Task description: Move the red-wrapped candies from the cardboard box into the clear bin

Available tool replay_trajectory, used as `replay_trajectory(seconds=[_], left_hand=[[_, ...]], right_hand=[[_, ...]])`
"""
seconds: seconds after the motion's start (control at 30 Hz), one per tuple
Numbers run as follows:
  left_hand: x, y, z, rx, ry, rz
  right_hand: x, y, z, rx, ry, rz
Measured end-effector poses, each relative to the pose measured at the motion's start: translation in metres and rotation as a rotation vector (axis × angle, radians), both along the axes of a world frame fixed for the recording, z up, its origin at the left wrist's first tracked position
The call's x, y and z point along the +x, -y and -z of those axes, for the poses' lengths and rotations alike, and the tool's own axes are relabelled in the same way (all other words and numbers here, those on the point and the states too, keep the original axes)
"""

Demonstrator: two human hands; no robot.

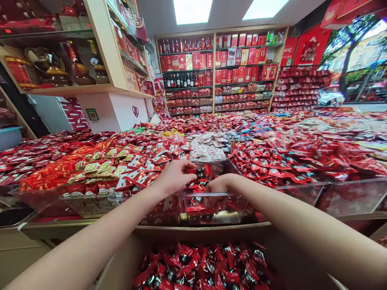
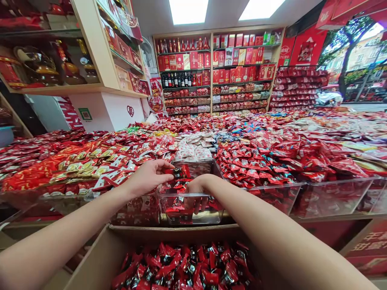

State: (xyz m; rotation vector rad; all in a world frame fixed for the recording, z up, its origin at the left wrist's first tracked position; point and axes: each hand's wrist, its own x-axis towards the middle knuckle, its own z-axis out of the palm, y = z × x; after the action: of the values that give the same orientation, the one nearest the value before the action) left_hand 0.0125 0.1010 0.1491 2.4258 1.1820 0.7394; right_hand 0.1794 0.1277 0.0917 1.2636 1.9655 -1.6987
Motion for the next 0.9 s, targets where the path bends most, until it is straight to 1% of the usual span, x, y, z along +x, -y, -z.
replay_trajectory(seconds=[0.13, 0.23, 0.4, 0.57, 0.77, 0.9], left_hand=[[0.010, -0.016, -0.003, 0.141, -0.114, -0.044], [0.019, -0.023, -0.002, 0.163, -0.228, -0.010], [0.041, -0.021, 0.003, 0.060, -0.432, 0.112], [0.056, -0.019, 0.009, -0.054, -0.611, 0.173], [0.066, -0.030, 0.015, -0.168, -0.797, 0.227], [0.072, -0.038, 0.023, -0.270, -0.858, 0.267]], right_hand=[[0.000, 0.001, -0.002, 0.012, 0.007, -0.019], [0.001, 0.001, -0.004, 0.002, 0.018, -0.039], [0.001, 0.003, -0.010, -0.022, 0.000, -0.051], [0.003, 0.008, -0.017, -0.074, -0.052, -0.008], [0.006, 0.007, -0.021, -0.163, -0.064, -0.042], [0.009, 0.003, -0.022, -0.206, -0.054, -0.048]])
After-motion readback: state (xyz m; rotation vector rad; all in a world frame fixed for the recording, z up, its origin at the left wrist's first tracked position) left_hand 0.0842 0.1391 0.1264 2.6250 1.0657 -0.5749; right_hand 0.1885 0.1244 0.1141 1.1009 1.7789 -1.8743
